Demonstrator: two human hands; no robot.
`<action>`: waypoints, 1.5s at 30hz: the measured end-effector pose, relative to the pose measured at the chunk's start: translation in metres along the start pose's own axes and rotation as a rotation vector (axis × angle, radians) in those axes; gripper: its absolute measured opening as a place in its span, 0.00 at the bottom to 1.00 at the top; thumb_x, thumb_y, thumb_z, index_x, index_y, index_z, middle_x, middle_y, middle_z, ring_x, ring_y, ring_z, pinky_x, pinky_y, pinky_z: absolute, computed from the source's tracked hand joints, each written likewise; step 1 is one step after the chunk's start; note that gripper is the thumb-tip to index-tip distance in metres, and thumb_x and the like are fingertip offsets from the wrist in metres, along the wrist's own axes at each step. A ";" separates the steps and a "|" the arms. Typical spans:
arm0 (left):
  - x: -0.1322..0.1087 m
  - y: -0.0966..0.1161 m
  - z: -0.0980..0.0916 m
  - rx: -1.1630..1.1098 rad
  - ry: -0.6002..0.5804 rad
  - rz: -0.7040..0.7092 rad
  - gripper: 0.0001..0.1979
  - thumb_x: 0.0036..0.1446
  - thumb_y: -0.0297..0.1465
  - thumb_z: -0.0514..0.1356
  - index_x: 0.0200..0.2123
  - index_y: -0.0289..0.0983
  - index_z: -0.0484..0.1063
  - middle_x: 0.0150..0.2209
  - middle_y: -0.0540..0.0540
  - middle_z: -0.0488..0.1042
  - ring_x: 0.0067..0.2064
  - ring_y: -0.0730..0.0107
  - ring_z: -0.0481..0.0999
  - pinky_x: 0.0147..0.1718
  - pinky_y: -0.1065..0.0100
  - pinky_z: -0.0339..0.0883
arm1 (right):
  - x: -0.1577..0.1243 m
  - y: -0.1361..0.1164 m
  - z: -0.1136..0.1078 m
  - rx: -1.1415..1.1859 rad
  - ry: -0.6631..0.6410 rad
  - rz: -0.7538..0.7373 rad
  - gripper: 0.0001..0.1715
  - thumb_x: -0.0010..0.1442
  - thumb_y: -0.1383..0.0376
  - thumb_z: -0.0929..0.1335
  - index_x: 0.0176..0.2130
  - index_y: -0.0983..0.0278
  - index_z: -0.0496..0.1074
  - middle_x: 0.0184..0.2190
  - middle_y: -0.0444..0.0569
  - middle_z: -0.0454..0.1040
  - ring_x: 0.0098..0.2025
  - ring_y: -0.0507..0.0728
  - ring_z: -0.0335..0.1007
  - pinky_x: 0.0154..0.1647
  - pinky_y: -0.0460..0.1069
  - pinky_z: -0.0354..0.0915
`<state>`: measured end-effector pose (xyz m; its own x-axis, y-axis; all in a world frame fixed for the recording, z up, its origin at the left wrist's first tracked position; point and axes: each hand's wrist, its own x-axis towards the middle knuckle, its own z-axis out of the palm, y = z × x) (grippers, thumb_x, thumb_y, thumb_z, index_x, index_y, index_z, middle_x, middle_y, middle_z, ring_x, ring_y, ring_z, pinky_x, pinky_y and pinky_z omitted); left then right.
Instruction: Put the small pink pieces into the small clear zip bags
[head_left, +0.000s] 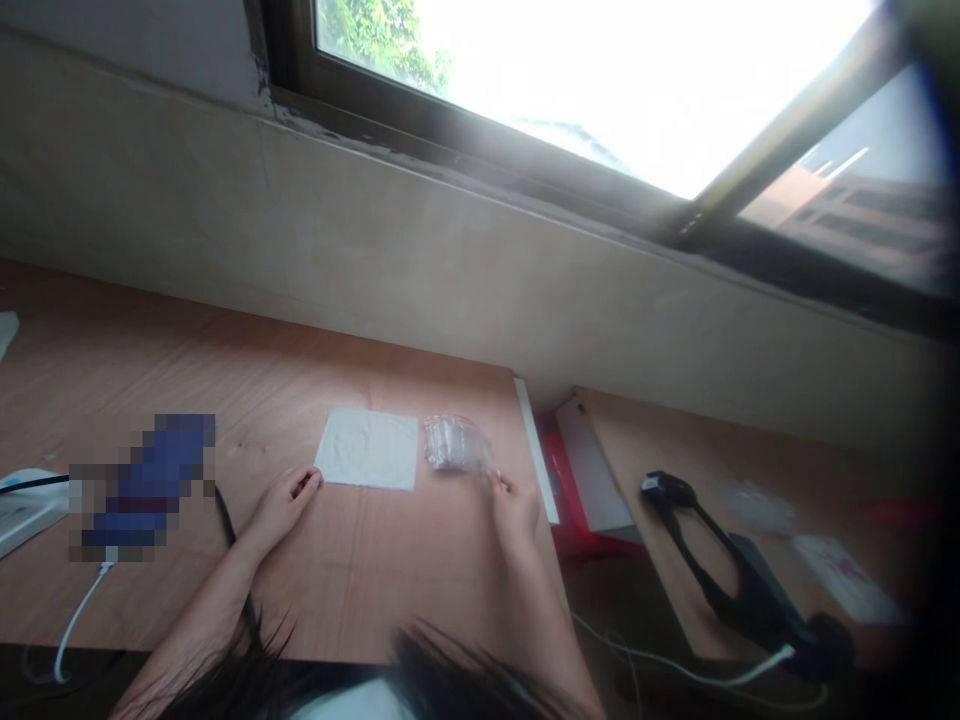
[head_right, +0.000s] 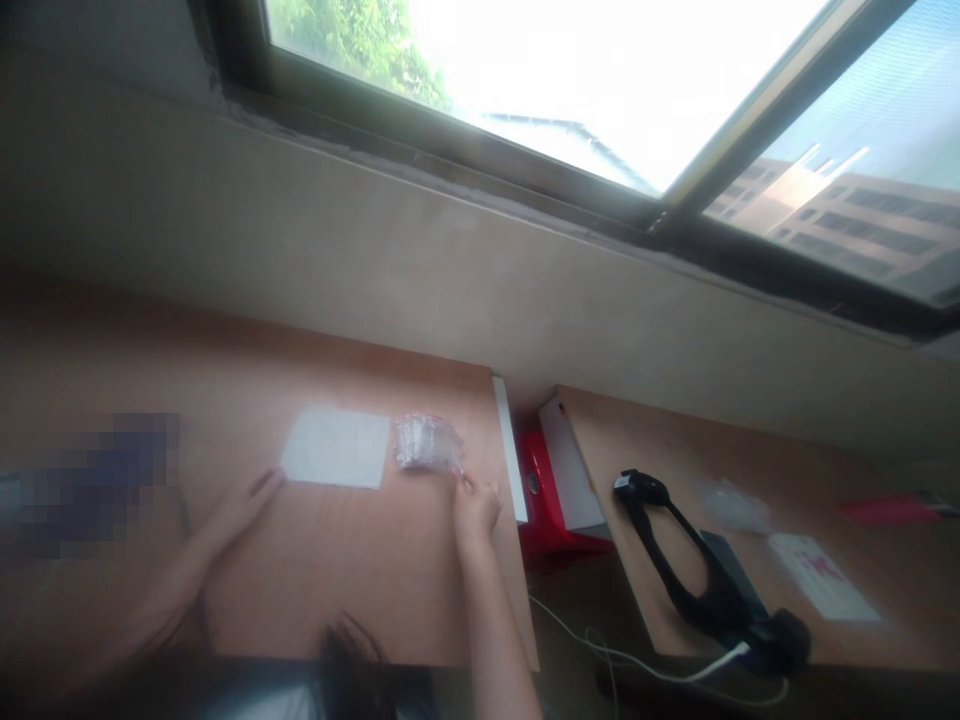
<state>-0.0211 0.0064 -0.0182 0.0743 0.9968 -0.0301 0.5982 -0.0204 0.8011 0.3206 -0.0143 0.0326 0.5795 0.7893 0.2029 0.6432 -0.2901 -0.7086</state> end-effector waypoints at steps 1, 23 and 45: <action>0.000 0.000 0.000 -0.010 0.002 -0.002 0.17 0.52 0.41 0.47 0.32 0.37 0.69 0.31 0.47 0.72 0.35 0.64 0.69 0.34 0.67 0.63 | -0.001 -0.003 0.000 0.023 -0.028 0.012 0.23 0.45 0.52 0.63 0.30 0.68 0.74 0.22 0.52 0.71 0.25 0.57 0.64 0.28 0.50 0.57; 0.006 0.086 -0.031 -0.623 -0.340 -0.055 0.16 0.46 0.37 0.58 0.37 0.33 0.68 0.34 0.45 0.71 0.31 0.69 0.70 0.33 0.65 0.65 | -0.055 -0.101 0.047 0.878 -0.918 0.256 0.17 0.46 0.57 0.66 0.32 0.67 0.68 0.26 0.49 0.71 0.23 0.48 0.58 0.21 0.44 0.52; 0.025 0.098 -0.042 -0.472 -0.377 0.103 0.10 0.49 0.34 0.55 0.25 0.32 0.68 0.25 0.48 0.69 0.30 0.71 0.69 0.30 0.71 0.62 | -0.049 -0.156 0.064 0.429 -1.021 -0.244 0.16 0.55 0.58 0.57 0.23 0.66 0.61 0.20 0.42 0.63 0.24 0.48 0.58 0.26 0.44 0.55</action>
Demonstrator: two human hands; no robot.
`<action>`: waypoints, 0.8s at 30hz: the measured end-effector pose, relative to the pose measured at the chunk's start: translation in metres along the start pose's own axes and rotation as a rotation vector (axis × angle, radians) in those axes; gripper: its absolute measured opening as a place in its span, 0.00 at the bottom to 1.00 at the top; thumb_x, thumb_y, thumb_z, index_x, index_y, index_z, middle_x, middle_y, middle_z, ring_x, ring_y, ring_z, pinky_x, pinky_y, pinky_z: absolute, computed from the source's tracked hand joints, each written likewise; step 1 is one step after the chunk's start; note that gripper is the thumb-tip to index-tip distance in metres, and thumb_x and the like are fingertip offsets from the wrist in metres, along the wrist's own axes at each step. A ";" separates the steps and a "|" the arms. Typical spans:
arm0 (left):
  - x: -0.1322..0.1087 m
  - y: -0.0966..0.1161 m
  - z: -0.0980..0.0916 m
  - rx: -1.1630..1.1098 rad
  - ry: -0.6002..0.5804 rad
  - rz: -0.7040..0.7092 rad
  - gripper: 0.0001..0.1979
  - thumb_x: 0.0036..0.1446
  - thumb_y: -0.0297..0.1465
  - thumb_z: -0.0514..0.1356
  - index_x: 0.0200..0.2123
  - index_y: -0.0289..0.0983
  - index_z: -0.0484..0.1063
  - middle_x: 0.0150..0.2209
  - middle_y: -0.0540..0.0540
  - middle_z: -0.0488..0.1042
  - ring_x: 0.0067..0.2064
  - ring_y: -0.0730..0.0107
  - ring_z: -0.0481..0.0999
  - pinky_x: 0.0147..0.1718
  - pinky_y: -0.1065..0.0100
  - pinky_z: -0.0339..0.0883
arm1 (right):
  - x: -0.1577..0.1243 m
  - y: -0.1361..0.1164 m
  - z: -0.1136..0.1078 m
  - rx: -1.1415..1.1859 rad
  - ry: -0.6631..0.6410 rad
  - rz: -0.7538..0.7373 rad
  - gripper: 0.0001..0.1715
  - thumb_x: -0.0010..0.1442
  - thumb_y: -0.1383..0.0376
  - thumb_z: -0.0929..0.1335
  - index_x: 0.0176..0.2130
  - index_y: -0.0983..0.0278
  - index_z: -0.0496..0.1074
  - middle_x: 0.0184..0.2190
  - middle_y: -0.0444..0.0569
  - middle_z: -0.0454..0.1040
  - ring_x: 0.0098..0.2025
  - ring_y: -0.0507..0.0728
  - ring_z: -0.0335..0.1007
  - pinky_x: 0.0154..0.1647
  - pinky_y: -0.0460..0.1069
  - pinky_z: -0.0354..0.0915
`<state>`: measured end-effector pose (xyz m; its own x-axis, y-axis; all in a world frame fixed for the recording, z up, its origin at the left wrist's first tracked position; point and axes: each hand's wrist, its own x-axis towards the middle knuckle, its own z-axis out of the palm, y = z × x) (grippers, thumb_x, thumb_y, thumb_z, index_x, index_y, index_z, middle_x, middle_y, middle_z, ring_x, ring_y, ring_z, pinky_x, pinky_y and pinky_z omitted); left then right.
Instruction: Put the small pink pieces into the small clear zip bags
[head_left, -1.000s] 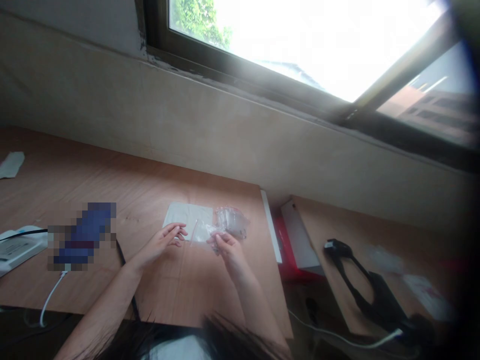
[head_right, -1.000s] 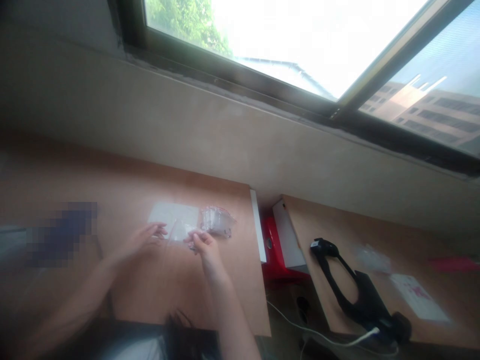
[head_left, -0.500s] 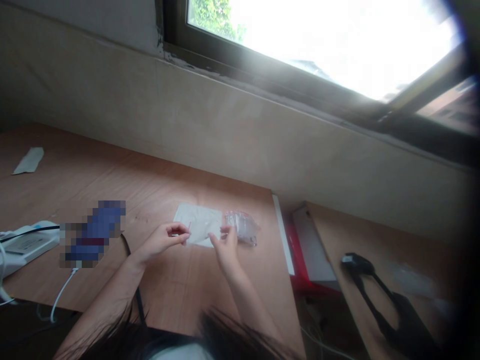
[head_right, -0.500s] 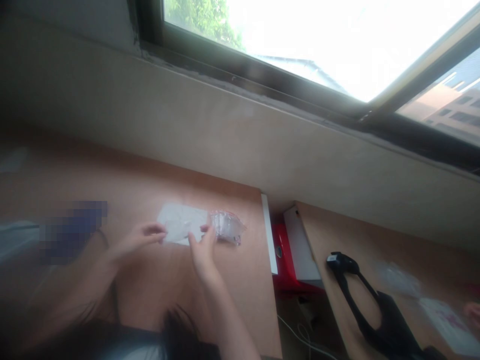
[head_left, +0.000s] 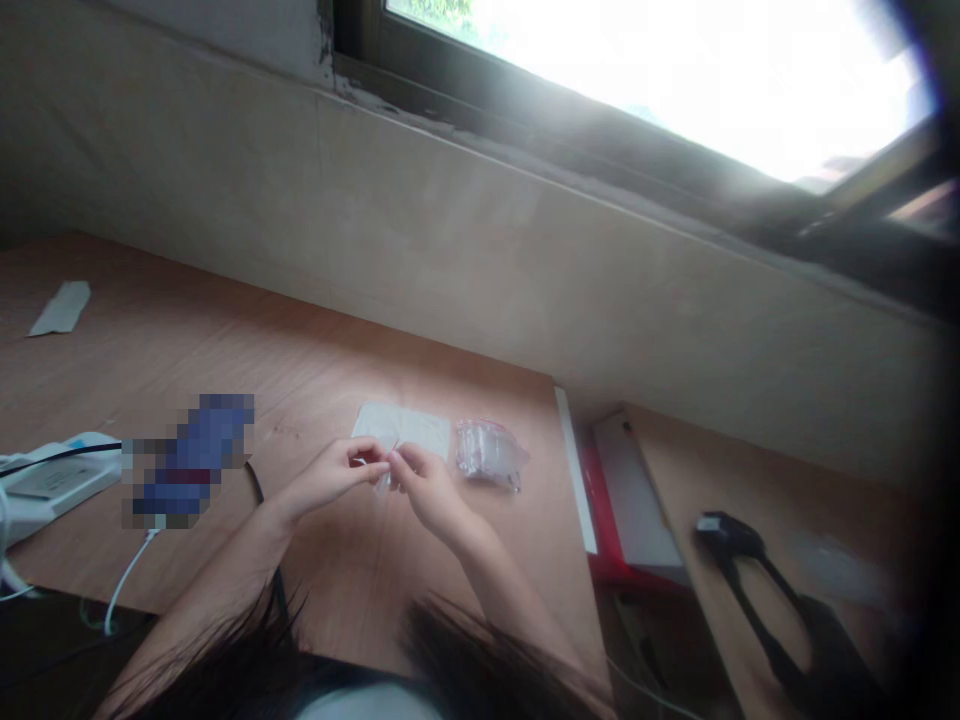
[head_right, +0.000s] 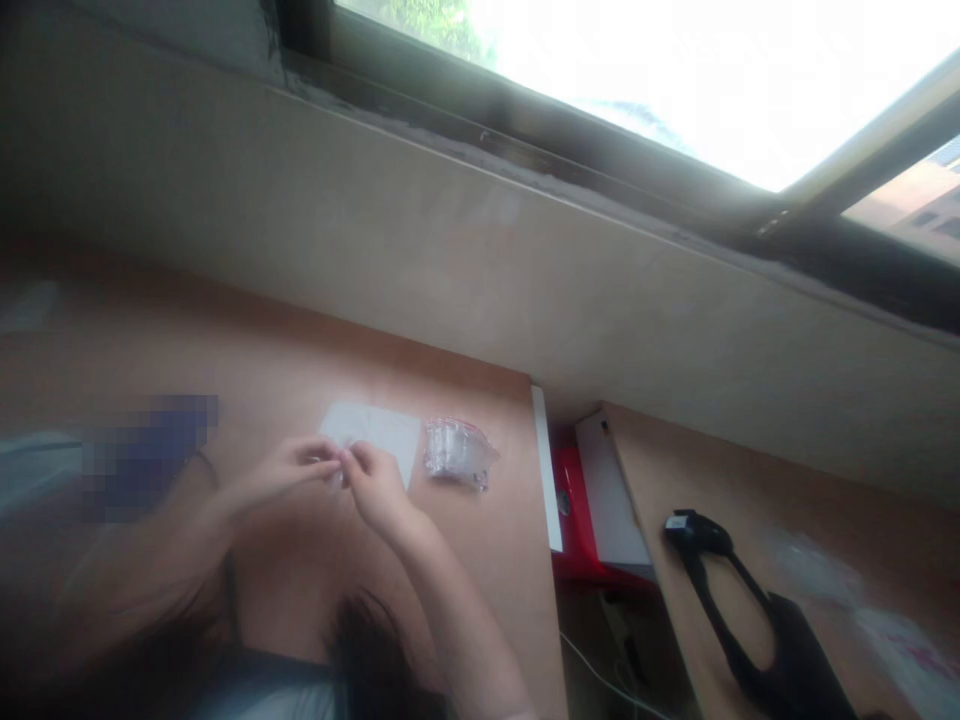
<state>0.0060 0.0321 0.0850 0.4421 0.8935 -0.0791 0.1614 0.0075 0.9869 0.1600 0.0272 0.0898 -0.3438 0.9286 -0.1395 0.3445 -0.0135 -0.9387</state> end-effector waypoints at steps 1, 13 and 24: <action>0.000 0.000 0.000 -0.003 -0.001 0.002 0.10 0.50 0.35 0.54 0.24 0.33 0.67 0.24 0.49 0.68 0.28 0.73 0.68 0.28 0.72 0.62 | 0.001 0.000 0.000 0.022 -0.007 0.005 0.16 0.55 0.59 0.57 0.23 0.66 0.61 0.20 0.43 0.64 0.24 0.48 0.59 0.27 0.44 0.55; 0.007 -0.008 0.006 0.332 0.294 0.117 0.03 0.45 0.27 0.51 0.22 0.35 0.61 0.21 0.54 0.59 0.23 0.77 0.60 0.21 0.76 0.55 | 0.003 0.006 0.002 -0.265 0.284 0.109 0.09 0.44 0.66 0.61 0.16 0.66 0.57 0.14 0.40 0.57 0.19 0.47 0.52 0.18 0.43 0.46; -0.004 -0.023 -0.002 0.169 0.365 0.035 0.12 0.52 0.36 0.50 0.37 0.36 0.63 0.35 0.47 0.66 0.35 0.71 0.66 0.34 0.70 0.61 | 0.013 0.024 0.004 0.317 0.103 0.205 0.11 0.51 0.62 0.60 0.31 0.67 0.65 0.15 0.40 0.61 0.11 0.45 0.51 0.11 0.41 0.49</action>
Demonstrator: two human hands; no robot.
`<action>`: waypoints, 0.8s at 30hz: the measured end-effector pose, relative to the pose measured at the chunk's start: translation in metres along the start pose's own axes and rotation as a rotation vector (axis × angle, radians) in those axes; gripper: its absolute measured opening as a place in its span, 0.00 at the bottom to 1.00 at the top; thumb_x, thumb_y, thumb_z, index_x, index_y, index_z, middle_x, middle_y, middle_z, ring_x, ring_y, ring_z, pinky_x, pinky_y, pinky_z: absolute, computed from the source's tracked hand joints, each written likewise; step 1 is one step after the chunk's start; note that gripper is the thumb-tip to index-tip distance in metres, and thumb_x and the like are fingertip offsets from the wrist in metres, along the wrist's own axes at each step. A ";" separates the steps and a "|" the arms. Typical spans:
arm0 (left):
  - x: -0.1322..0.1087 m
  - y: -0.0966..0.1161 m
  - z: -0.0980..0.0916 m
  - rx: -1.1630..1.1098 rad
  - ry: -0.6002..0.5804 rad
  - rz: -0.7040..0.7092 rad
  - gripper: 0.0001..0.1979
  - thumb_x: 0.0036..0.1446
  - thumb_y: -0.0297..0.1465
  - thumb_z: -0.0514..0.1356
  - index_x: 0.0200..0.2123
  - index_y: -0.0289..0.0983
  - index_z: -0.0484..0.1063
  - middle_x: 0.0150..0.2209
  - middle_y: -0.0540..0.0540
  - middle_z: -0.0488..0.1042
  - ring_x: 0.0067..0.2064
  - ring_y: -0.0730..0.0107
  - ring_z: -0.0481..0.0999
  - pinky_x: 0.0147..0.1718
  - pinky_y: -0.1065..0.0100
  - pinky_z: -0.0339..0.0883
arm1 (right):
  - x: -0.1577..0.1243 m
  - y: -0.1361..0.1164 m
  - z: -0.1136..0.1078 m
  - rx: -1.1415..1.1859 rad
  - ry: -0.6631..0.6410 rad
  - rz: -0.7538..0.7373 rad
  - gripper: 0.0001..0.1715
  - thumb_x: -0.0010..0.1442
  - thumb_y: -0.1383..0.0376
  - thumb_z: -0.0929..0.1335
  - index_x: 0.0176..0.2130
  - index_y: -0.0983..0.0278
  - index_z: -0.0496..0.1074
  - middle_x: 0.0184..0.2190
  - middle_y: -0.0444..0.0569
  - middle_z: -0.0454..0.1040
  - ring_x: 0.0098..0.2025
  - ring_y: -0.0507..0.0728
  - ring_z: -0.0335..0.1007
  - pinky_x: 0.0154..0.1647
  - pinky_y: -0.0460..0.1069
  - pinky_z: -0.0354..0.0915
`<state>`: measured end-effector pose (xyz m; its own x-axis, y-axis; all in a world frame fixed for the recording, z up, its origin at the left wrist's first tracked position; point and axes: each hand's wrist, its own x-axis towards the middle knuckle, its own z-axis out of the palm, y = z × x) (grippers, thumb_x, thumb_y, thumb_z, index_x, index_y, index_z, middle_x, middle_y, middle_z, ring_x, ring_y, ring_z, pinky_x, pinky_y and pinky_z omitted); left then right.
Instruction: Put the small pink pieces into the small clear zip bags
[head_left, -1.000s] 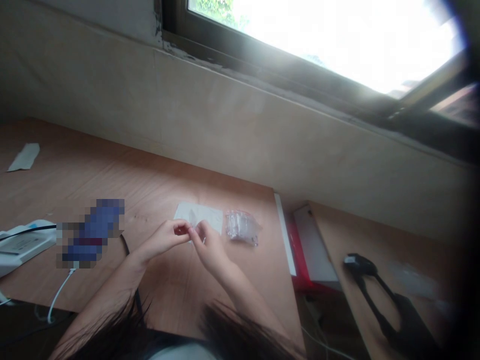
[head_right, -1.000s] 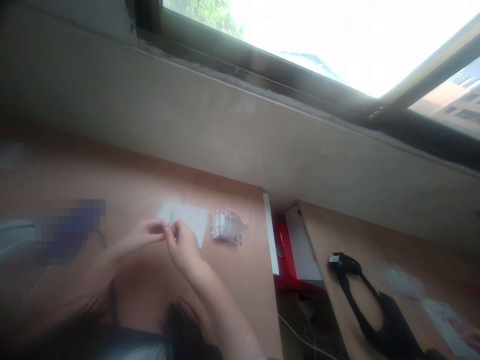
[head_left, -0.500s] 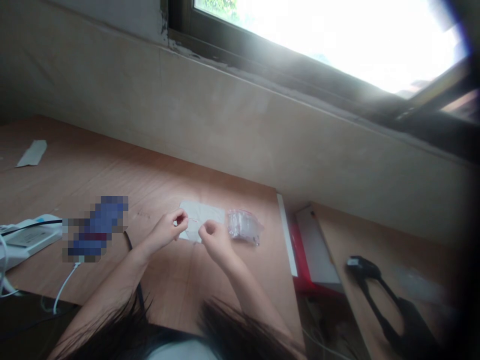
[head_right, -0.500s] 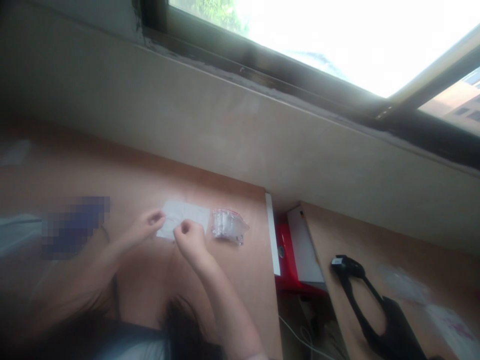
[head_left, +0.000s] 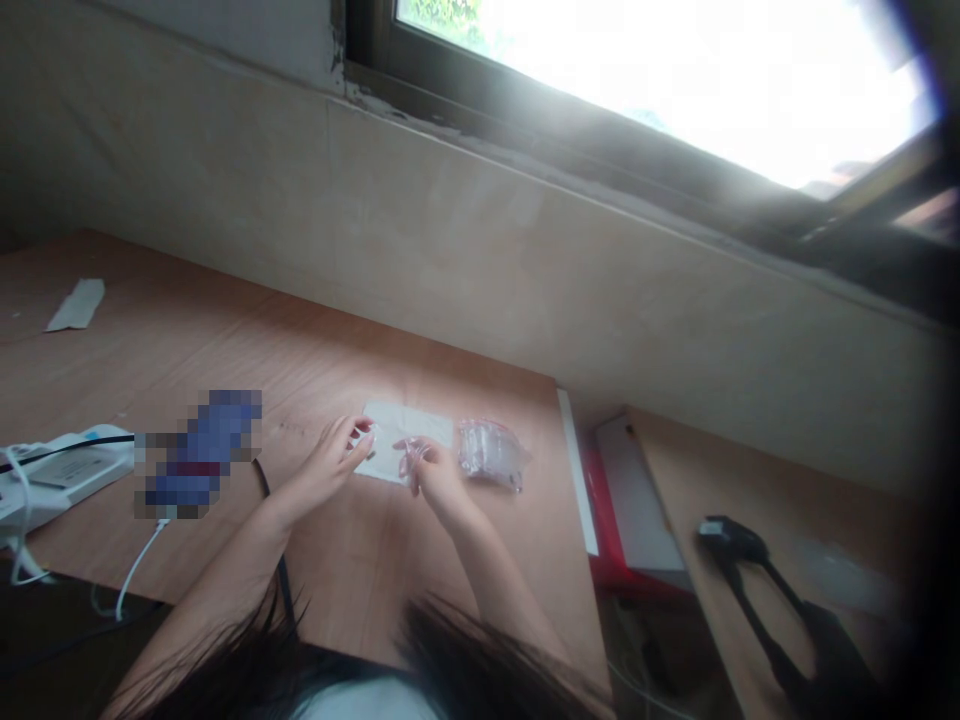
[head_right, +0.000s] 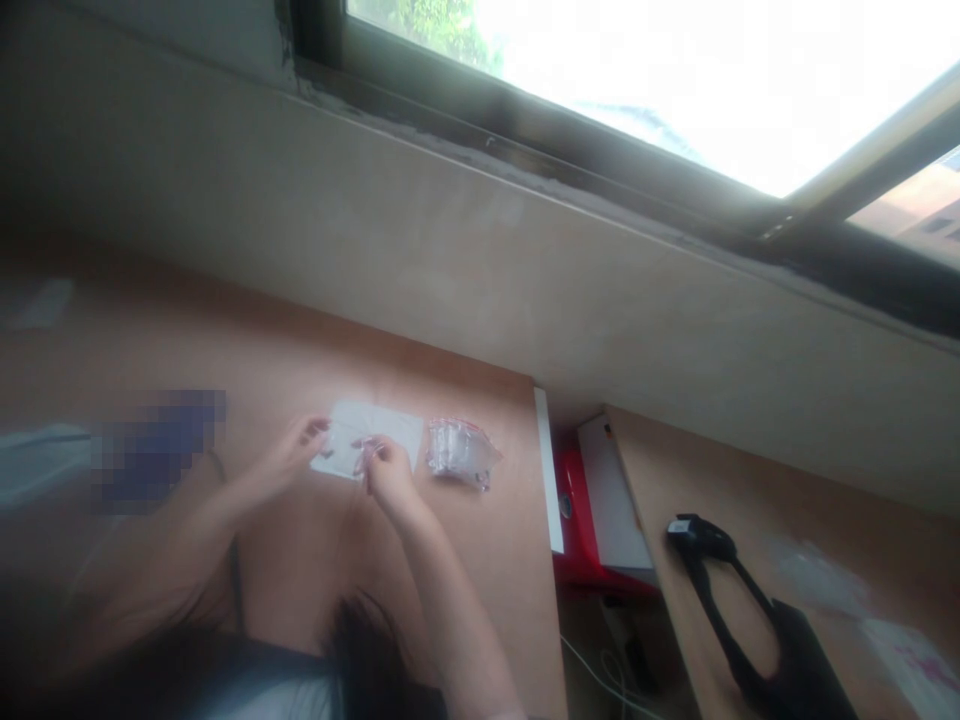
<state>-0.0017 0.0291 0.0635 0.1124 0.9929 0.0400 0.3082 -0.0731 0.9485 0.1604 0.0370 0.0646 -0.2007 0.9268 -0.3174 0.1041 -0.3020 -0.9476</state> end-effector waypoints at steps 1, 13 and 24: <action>0.000 -0.007 -0.002 -0.079 -0.035 -0.075 0.14 0.53 0.38 0.49 0.38 0.36 0.63 0.35 0.46 0.66 0.34 0.71 0.67 0.33 0.70 0.62 | 0.001 0.002 0.000 0.039 -0.062 -0.009 0.12 0.51 0.61 0.61 0.32 0.67 0.66 0.15 0.40 0.61 0.12 0.44 0.51 0.11 0.41 0.50; 0.002 -0.058 -0.001 -0.298 0.007 -0.369 0.17 0.47 0.43 0.53 0.27 0.33 0.64 0.19 0.53 0.64 0.16 0.80 0.62 0.12 0.78 0.56 | 0.009 0.042 0.007 0.143 -0.026 0.123 0.19 0.47 0.52 0.63 0.32 0.62 0.57 0.21 0.42 0.68 0.14 0.48 0.60 0.10 0.42 0.56; -0.003 -0.067 -0.009 -0.384 -0.034 -0.425 0.18 0.39 0.40 0.61 0.28 0.32 0.65 0.22 0.51 0.70 0.23 0.74 0.71 0.25 0.71 0.66 | 0.026 0.069 0.004 0.070 -0.038 0.103 0.16 0.46 0.56 0.65 0.29 0.66 0.62 0.16 0.41 0.66 0.11 0.45 0.56 0.09 0.40 0.53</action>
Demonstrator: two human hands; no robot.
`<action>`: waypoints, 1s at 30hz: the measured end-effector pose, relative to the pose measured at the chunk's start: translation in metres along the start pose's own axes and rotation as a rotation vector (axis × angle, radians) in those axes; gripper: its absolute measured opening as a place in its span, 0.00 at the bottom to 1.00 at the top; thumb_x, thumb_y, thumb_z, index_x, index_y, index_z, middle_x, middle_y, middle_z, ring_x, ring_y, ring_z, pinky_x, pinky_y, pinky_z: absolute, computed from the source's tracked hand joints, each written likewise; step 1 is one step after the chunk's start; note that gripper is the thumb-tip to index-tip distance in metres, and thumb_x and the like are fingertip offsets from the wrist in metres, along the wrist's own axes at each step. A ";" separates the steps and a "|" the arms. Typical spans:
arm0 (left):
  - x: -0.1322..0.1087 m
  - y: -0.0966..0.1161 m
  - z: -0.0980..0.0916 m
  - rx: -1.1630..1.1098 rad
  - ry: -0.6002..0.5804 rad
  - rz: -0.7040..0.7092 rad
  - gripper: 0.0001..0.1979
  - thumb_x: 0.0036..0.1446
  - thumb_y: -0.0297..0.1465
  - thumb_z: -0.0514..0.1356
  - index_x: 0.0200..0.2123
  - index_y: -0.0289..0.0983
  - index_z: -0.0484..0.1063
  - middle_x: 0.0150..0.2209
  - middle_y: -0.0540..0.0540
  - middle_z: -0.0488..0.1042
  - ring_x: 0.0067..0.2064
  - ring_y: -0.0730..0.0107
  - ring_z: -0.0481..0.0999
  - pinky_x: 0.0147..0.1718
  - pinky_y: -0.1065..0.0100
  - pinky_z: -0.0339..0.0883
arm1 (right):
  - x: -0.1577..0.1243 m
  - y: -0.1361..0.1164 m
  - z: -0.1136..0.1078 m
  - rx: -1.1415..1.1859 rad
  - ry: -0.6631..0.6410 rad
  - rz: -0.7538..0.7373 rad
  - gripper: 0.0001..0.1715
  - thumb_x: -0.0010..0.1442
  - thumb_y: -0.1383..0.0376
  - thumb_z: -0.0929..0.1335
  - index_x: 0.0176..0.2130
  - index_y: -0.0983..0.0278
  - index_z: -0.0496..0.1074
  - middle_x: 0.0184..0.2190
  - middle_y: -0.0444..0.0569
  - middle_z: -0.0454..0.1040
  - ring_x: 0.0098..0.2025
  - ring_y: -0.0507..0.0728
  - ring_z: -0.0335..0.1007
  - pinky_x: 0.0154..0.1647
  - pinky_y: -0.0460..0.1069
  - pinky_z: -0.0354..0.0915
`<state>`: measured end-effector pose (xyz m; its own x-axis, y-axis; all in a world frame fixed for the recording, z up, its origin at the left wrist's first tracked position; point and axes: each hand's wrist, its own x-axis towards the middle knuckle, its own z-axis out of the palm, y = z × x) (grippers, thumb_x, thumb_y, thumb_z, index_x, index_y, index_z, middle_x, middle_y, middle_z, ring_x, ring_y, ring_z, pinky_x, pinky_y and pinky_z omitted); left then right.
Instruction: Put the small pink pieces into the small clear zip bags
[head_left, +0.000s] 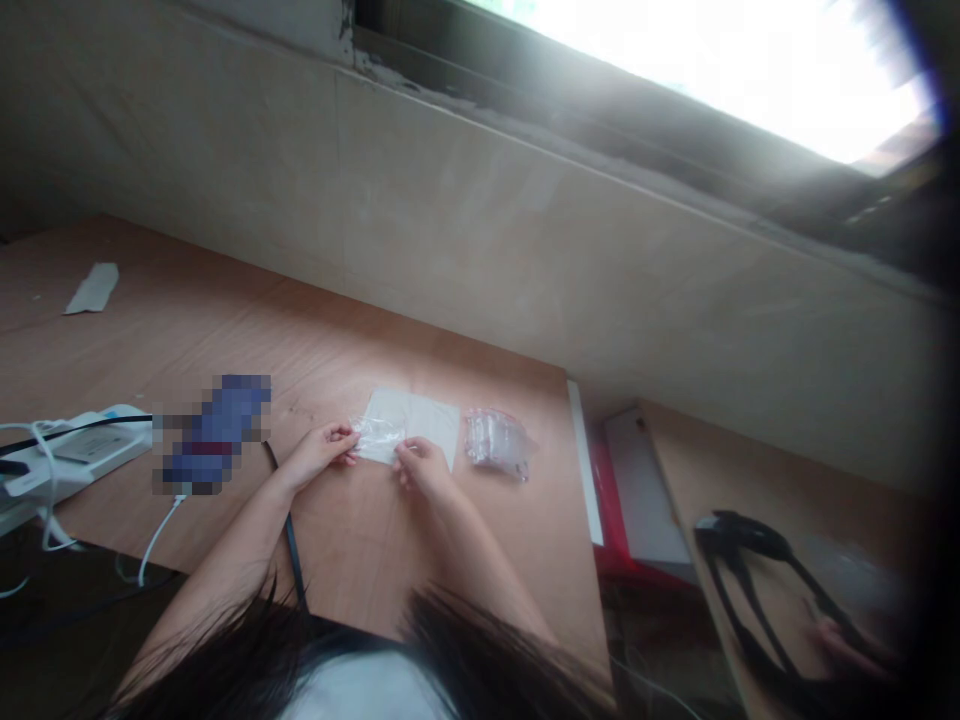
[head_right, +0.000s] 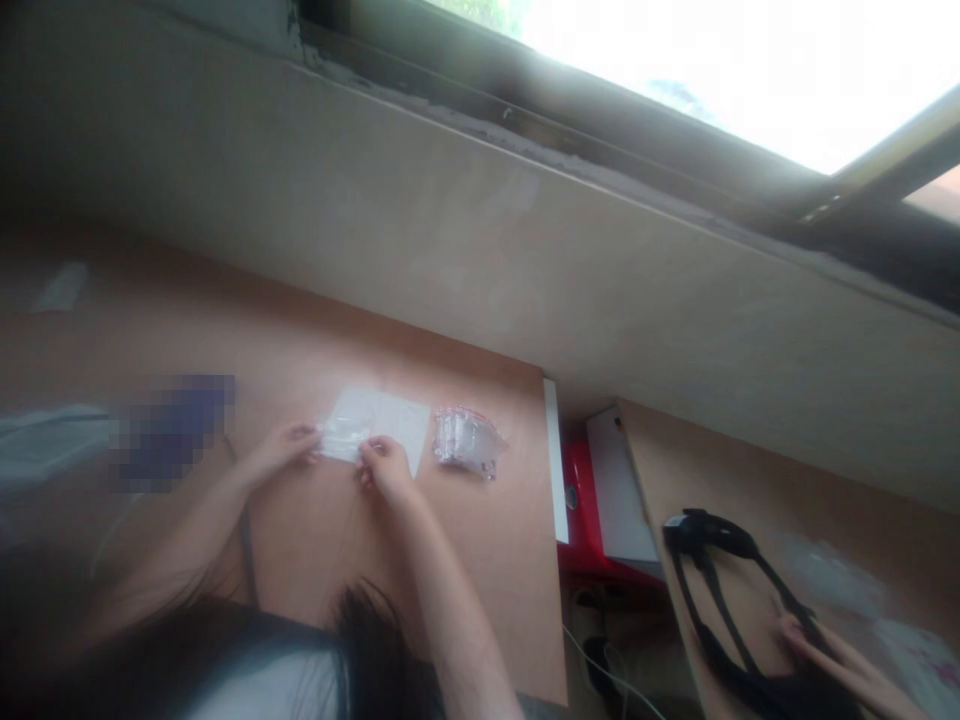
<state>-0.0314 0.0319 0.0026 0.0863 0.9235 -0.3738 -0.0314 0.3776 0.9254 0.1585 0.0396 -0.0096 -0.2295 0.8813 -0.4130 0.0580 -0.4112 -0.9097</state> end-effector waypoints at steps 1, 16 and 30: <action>0.000 0.000 0.000 -0.001 0.006 -0.008 0.18 0.39 0.41 0.62 0.29 0.32 0.65 0.21 0.51 0.70 0.23 0.74 0.70 0.25 0.71 0.66 | 0.000 0.001 -0.001 0.011 -0.008 0.000 0.16 0.46 0.56 0.65 0.29 0.66 0.62 0.17 0.41 0.67 0.11 0.45 0.57 0.09 0.40 0.53; 0.006 -0.002 0.002 0.131 0.066 -0.030 0.19 0.41 0.46 0.58 0.25 0.34 0.62 0.16 0.53 0.66 0.14 0.80 0.62 0.10 0.78 0.56 | -0.001 0.001 0.001 0.092 -0.023 0.029 0.13 0.48 0.59 0.65 0.29 0.66 0.60 0.15 0.40 0.67 0.11 0.46 0.59 0.08 0.40 0.54; 0.001 0.011 0.004 0.208 -0.049 -0.027 0.20 0.45 0.47 0.53 0.20 0.35 0.60 0.13 0.56 0.60 0.11 0.83 0.55 0.08 0.79 0.47 | -0.003 -0.002 -0.002 0.127 -0.034 0.034 0.15 0.47 0.58 0.65 0.28 0.66 0.60 0.16 0.41 0.67 0.12 0.46 0.60 0.10 0.40 0.55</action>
<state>-0.0278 0.0368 0.0125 0.1326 0.9070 -0.3998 0.1772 0.3752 0.9099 0.1610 0.0384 -0.0073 -0.2626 0.8586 -0.4403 -0.0565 -0.4692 -0.8813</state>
